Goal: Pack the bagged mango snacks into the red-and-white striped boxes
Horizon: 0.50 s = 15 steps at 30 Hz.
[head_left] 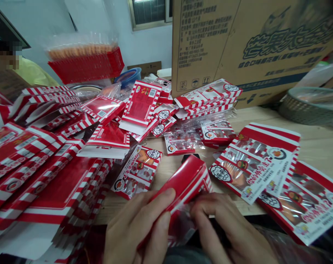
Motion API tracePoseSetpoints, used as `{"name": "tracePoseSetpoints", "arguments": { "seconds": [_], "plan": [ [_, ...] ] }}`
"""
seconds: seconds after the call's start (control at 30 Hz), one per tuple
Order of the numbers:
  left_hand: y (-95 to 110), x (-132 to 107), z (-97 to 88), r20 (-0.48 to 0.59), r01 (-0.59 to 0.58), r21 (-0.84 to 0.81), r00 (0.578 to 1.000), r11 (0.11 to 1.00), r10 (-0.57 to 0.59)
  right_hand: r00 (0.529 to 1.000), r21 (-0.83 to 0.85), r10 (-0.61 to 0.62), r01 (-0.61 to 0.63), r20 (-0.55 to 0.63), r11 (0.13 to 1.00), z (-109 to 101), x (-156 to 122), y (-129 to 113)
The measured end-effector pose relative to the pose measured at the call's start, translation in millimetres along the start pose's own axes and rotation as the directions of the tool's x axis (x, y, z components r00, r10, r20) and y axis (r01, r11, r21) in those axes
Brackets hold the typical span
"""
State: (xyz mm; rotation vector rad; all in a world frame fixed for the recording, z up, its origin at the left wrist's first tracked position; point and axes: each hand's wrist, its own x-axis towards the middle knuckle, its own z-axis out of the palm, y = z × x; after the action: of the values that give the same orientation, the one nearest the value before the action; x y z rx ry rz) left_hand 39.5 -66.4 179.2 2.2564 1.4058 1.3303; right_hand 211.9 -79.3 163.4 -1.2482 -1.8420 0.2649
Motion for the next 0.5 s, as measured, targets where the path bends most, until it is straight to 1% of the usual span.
{"name": "tracePoseSetpoints", "arguments": {
  "seconds": [0.1,0.17,0.23,0.33,0.4,0.43,0.5],
  "plan": [
    [-1.6,-0.6,-1.3,-0.035,-0.017,0.052,0.999,0.999,0.019,0.998,0.04,0.057,-0.057,-0.003,0.998,-1.3,2.8,0.5],
    [-1.8,-0.2,-1.1,0.009,-0.034,0.036,0.999,0.999,0.034,0.996,0.044,0.083,-0.082,-0.032,0.996,1.4,5.3,-0.4],
    [-2.6,0.8,-0.7,0.058,-0.039,-0.016,0.998,0.999,0.04,0.992,0.03,0.109,-0.108,-0.057,0.994,6.5,7.5,-1.2],
    [-5.8,2.4,0.0,0.076,-0.017,-0.133,0.997,0.991,0.027,0.988,0.007,0.137,-0.137,-0.074,0.991,13.9,6.9,-0.6],
    [-9.1,2.3,0.4,0.087,0.01,-0.189,0.996,0.982,0.006,0.982,0.006,0.176,-0.176,-0.06,0.984,16.2,3.4,1.4],
    [-11.2,1.6,0.4,0.091,0.03,-0.196,0.996,0.98,-0.013,0.977,0.008,0.209,-0.208,-0.041,0.978,16.4,1.3,2.9],
    [-17.3,-1.3,-1.0,0.1,0.077,-0.152,0.993,0.985,-0.063,0.964,0.018,0.266,-0.266,-0.027,0.964,15.2,-2.2,7.2]
  ]
}}
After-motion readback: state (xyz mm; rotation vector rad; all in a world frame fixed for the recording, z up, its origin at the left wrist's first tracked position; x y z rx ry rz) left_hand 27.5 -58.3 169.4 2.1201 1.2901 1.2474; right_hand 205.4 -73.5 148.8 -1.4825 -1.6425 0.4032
